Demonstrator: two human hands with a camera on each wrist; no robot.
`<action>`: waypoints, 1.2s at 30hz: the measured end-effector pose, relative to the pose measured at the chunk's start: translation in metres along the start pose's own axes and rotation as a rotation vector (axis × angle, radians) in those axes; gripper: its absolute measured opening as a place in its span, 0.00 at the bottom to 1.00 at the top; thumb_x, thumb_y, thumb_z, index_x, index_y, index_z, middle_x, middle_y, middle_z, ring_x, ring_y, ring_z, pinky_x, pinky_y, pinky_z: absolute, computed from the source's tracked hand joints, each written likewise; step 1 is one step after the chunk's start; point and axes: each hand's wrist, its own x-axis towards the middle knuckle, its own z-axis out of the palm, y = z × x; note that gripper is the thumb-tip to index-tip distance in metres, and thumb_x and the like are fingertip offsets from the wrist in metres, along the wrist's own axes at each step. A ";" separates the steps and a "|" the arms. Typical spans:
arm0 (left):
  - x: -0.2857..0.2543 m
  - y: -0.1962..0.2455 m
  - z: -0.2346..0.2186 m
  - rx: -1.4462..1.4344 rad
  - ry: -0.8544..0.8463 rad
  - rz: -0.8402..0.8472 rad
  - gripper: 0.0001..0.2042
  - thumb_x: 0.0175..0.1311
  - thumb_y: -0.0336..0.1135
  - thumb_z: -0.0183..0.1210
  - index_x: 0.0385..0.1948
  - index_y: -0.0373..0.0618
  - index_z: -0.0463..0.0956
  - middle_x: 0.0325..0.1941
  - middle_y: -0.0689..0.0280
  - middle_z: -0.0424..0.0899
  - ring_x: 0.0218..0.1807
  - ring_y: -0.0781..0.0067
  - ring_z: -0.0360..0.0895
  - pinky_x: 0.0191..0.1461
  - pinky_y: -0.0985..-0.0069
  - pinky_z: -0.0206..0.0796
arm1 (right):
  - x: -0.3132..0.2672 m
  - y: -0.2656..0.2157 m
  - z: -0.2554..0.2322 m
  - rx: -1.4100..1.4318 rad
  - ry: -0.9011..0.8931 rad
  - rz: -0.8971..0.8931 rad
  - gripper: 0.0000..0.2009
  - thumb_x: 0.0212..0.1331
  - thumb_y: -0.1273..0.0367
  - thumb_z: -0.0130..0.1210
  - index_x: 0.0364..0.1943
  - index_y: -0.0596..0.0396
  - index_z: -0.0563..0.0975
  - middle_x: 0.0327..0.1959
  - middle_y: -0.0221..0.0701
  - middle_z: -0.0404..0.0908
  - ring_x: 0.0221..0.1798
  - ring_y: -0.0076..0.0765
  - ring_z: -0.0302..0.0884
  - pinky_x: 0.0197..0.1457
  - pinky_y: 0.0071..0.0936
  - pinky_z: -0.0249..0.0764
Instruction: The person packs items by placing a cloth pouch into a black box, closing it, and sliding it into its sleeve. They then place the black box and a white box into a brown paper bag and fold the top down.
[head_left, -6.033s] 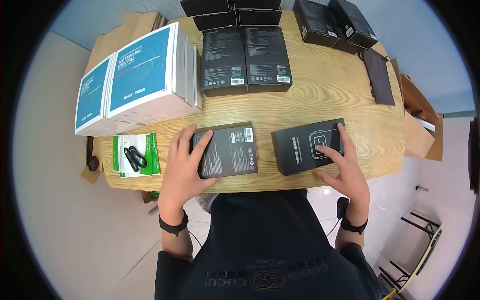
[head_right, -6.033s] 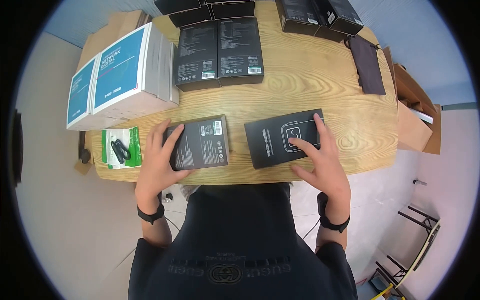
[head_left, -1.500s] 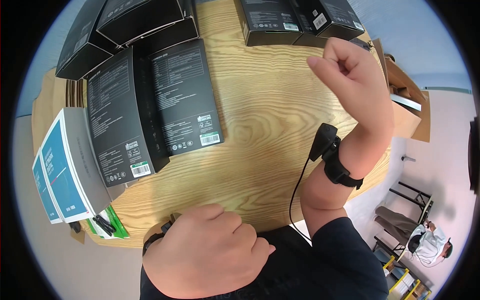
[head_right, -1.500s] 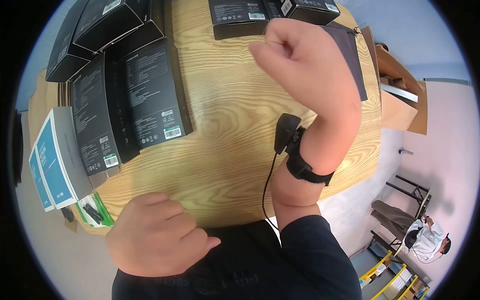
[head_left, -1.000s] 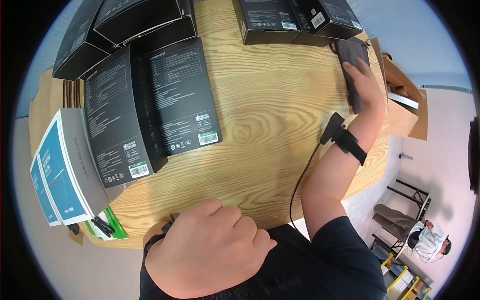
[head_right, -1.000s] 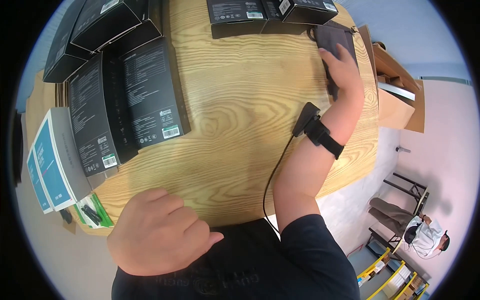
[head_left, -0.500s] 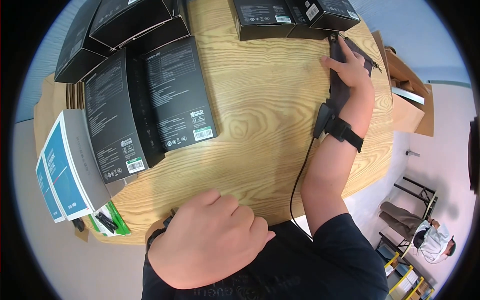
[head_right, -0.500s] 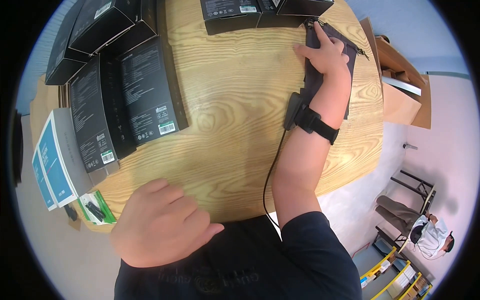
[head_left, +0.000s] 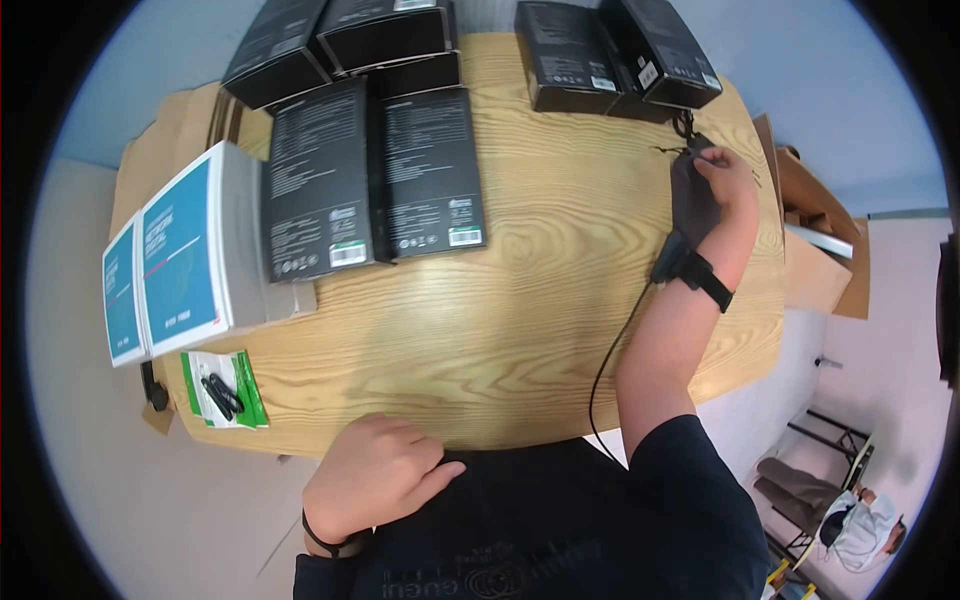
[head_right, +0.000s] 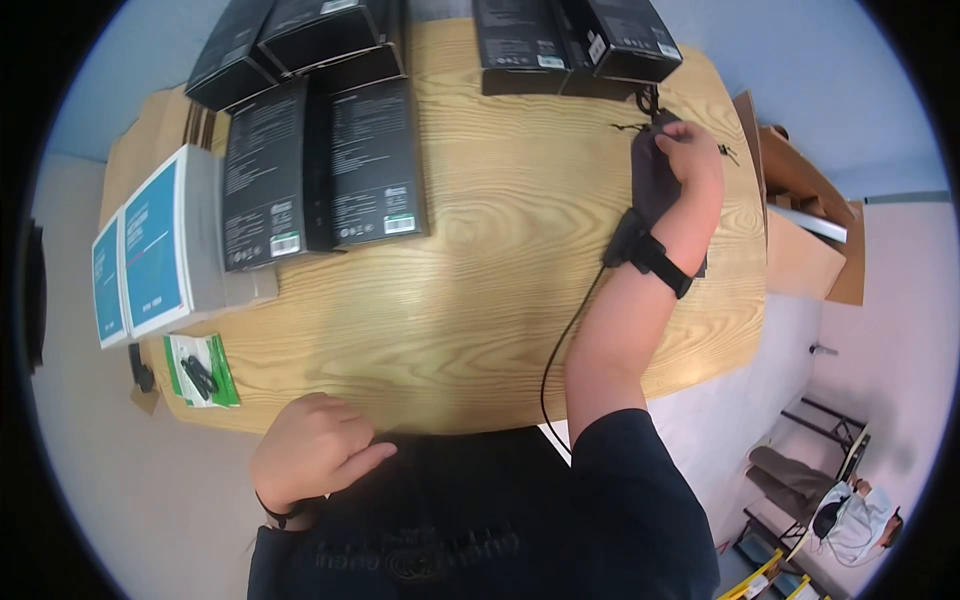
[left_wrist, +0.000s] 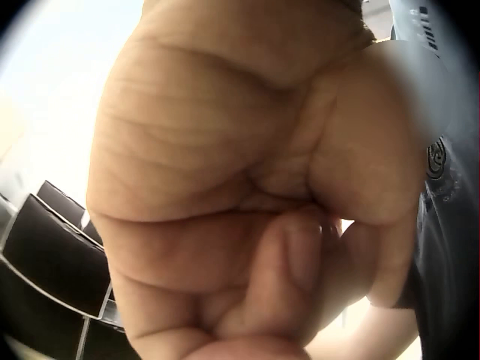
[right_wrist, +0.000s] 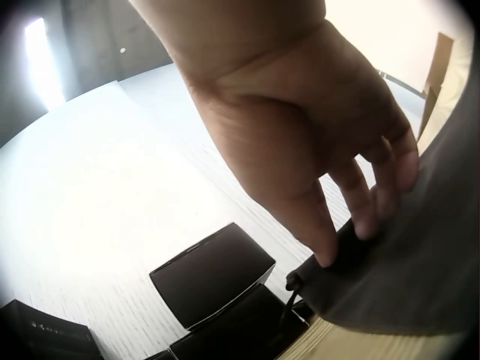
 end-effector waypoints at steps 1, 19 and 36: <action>-0.012 -0.002 0.005 -0.041 0.023 -0.056 0.19 0.64 0.44 0.65 0.16 0.44 0.73 0.18 0.60 0.74 0.26 0.54 0.75 0.32 0.61 0.67 | -0.004 0.002 -0.001 -0.001 0.001 -0.024 0.15 0.57 0.68 0.71 0.47 0.54 0.84 0.34 0.24 0.83 0.36 0.23 0.76 0.42 0.26 0.72; -0.104 -0.014 0.045 -0.138 0.349 -0.157 0.22 0.62 0.43 0.67 0.13 0.42 0.70 0.15 0.58 0.72 0.22 0.51 0.72 0.28 0.59 0.62 | 0.021 -0.109 0.023 -0.018 0.272 -0.374 0.58 0.41 0.39 0.75 0.71 0.70 0.65 0.66 0.60 0.74 0.70 0.56 0.73 0.71 0.44 0.70; -0.085 -0.045 0.033 -0.355 0.582 -0.076 0.18 0.65 0.34 0.67 0.53 0.40 0.75 0.55 0.50 0.80 0.54 0.46 0.78 0.57 0.64 0.71 | -0.342 -0.022 -0.017 0.773 -0.512 -0.649 0.58 0.36 0.66 0.79 0.78 0.56 0.56 0.79 0.46 0.57 0.80 0.47 0.57 0.81 0.42 0.53</action>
